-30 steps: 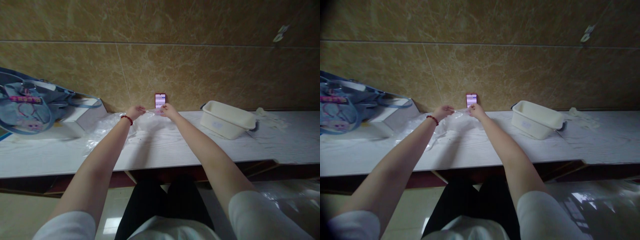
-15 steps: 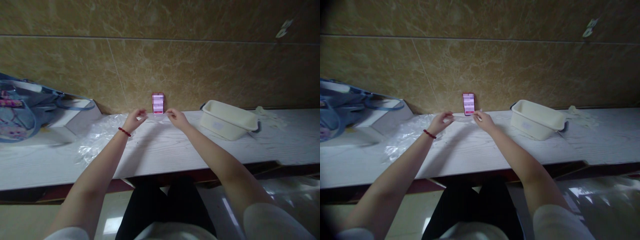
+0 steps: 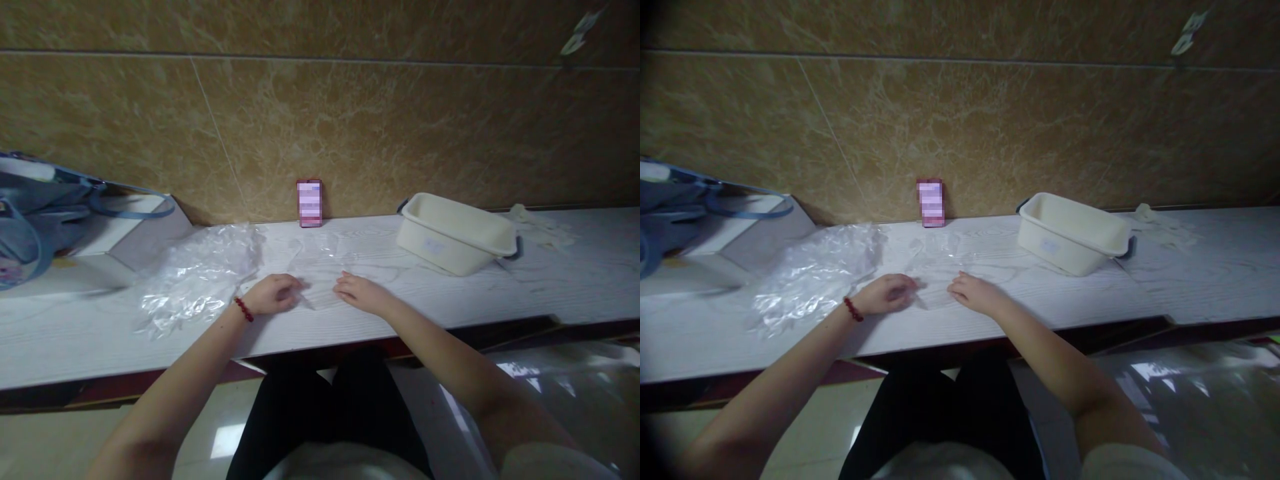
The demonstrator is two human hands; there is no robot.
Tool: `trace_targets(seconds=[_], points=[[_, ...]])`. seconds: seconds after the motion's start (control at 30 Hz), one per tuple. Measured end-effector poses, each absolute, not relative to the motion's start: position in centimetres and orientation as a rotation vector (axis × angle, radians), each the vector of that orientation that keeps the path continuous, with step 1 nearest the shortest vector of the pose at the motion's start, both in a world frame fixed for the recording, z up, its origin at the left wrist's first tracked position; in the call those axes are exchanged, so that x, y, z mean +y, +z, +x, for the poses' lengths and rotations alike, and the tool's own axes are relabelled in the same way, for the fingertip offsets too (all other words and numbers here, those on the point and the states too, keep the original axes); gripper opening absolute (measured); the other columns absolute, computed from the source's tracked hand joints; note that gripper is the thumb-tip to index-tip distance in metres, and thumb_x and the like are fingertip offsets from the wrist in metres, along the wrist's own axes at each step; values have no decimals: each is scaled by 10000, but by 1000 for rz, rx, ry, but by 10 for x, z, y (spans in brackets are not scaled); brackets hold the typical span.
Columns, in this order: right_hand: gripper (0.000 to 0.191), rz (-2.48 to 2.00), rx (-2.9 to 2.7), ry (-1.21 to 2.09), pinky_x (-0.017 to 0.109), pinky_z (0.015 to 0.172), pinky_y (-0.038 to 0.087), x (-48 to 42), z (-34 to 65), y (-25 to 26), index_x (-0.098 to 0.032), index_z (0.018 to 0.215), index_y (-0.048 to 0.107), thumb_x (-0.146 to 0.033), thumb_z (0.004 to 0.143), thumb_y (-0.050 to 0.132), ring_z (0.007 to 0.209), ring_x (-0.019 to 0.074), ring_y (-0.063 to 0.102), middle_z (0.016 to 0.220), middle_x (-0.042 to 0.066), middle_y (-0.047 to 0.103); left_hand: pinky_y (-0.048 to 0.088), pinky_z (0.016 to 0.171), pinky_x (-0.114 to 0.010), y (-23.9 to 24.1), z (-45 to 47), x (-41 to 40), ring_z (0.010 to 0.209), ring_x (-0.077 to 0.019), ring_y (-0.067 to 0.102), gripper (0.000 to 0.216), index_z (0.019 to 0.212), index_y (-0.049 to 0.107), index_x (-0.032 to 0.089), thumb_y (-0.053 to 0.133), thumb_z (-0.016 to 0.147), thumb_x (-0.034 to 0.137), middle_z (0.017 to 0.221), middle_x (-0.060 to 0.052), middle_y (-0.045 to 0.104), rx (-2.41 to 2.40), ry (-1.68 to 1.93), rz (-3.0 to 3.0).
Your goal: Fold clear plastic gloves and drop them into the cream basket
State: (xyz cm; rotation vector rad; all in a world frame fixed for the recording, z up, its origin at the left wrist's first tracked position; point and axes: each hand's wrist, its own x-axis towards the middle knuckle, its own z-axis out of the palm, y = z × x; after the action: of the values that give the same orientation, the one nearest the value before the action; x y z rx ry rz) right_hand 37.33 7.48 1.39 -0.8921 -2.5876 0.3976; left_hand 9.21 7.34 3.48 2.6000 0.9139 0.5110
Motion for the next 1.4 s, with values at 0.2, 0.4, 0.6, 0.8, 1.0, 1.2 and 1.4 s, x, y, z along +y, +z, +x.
trace_targets(seconds=[0.2,0.4,0.6,0.8,1.0,1.2,1.4], points=[[255,-893,-2562,332,380,1008,305,68,384,17,-227,983,625,-246,853,406,1104,153,488,1035,38,625,468,714,-270,35,90,92,790,-154,595,304,982,563,152,438,778,341,928,-81,635,1387,620,2271],[274,-1063,-2594,296,385,1003,309,50,384,20,-243,987,634,-267,860,392,1145,159,449,1094,32,602,456,748,-306,29,106,116,831,-210,586,473,1080,537,130,549,671,366,982,-114,608,1717,344,2311],[282,-1269,-2460,200,396,1013,285,29,378,13,-259,1037,621,-287,848,413,1215,197,361,1224,37,512,409,864,-318,23,105,103,954,-217,550,397,1021,578,159,542,682,361,1040,-103,594,1631,456,2382],[265,-1289,-2407,227,387,1005,298,27,377,11,-286,1021,624,-269,830,441,1205,184,371,1209,15,522,442,801,-307,13,99,103,884,-206,572,374,1008,584,148,522,705,359,979,-95,618,1647,562,2282],[255,-1299,-2372,256,379,997,310,28,378,10,-281,1002,636,-251,819,460,1185,180,396,1188,23,539,455,737,-281,10,96,108,808,-181,580,294,918,613,154,510,711,335,913,-74,633,1678,578,2176],[257,-1284,-2359,259,376,992,318,28,378,11,-277,1002,636,-265,826,449,1178,177,405,1178,20,548,441,679,-283,15,99,106,715,-175,564,282,899,625,149,472,727,312,808,-67,635,1748,504,2225],[248,-1273,-2318,221,372,976,339,27,380,9,-251,967,649,-236,808,459,1153,178,429,1161,39,555,439,661,-277,15,100,106,682,-165,555,314,955,616,143,428,753,291,793,-70,618,1808,545,2248]])
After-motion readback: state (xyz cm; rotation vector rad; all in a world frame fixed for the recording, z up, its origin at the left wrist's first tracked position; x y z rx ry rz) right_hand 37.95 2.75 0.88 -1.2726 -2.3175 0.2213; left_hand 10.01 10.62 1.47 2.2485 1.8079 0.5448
